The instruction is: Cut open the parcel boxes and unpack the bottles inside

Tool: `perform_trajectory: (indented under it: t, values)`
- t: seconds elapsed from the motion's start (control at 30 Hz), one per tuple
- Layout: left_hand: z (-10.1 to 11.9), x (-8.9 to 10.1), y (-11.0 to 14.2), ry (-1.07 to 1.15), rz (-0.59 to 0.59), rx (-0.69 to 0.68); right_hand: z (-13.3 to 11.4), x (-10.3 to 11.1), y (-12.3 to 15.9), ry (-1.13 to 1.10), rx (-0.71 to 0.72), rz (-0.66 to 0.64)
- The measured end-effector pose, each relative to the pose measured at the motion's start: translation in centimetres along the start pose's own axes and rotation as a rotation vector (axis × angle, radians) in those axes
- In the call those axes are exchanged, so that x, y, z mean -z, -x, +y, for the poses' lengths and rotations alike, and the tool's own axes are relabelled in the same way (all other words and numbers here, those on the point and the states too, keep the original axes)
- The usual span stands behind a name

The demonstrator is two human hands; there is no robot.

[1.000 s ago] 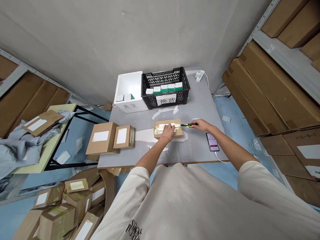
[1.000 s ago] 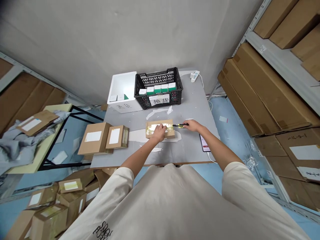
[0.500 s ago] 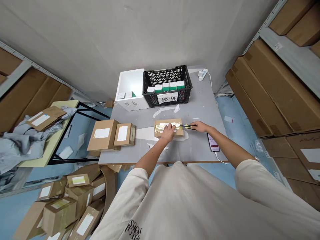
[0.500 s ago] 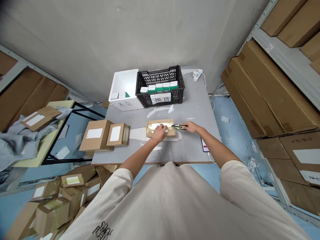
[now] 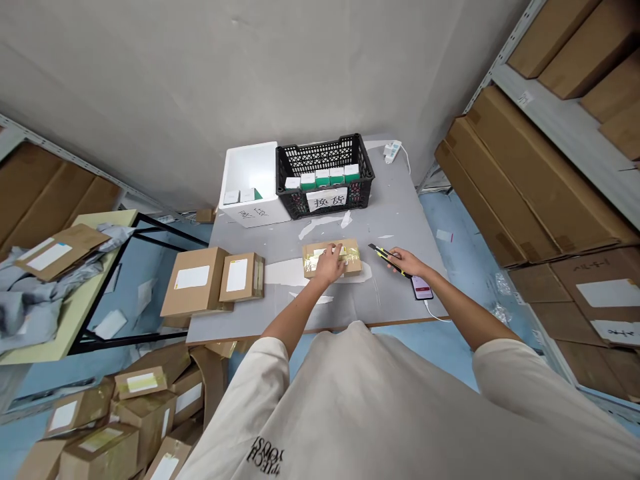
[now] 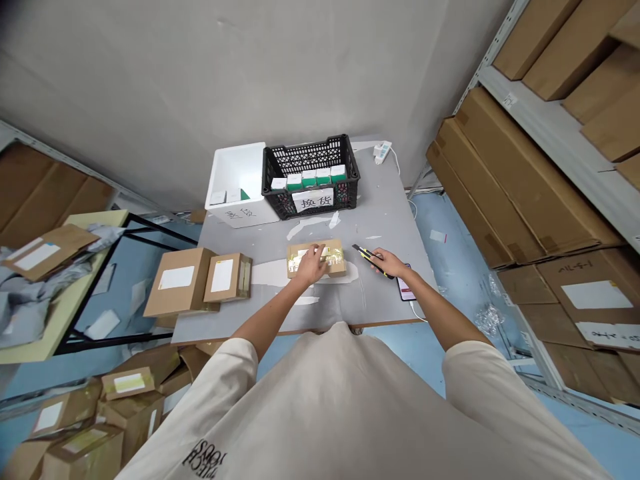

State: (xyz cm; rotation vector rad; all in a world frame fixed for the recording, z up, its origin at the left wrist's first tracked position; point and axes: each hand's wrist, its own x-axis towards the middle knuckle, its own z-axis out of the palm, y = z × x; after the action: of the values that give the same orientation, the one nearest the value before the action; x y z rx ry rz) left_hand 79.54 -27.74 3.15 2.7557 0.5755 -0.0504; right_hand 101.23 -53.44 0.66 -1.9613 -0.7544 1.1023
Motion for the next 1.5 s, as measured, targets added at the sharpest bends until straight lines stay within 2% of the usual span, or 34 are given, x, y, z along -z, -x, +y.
perform_trajectory:
  t: [0.13,0.37,0.57,0.77,1.0,1.13,1.27,1.4,1.5]
  values:
    - [-0.6,0.3,-1.0,0.011,0.073,0.071,-1.8,-0.4,0.6,0.148,0.082,0.059]
    - [-1.2,-0.1,-1.8,-0.033,0.053,0.023,-4.3,-1.5,0.9,0.582,0.316,0.087]
    - [-1.2,0.1,-2.4,-0.031,0.022,0.034,-4.5,-2.3,-0.4,0.761,0.295,0.100]
    - [-1.5,0.0,-1.3,-0.039,0.079,-0.039,-4.2,-2.9,-0.7,0.715,0.273,0.111]
    - [-1.7,-0.4,-0.8,-0.034,0.086,-0.031,-4.2,-4.4,-0.6,0.627,0.241,0.201]
    - [-1.8,-0.7,-0.7,-0.040,0.099,-0.038,-3.4,-4.9,-0.9,0.591,0.267,0.220]
    - [-2.0,-0.8,-0.8,-0.061,0.105,-0.047,-1.7,-3.7,-1.3,0.603,0.315,0.312]
    - [-2.0,-1.1,-0.8,-0.071,0.104,-0.042,-0.4,-1.6,-1.8,0.555,0.230,0.516]
    - [-1.8,-1.2,-0.9,-0.071,0.103,-0.025,-0.3,-0.9,-2.2,0.522,0.182,0.542]
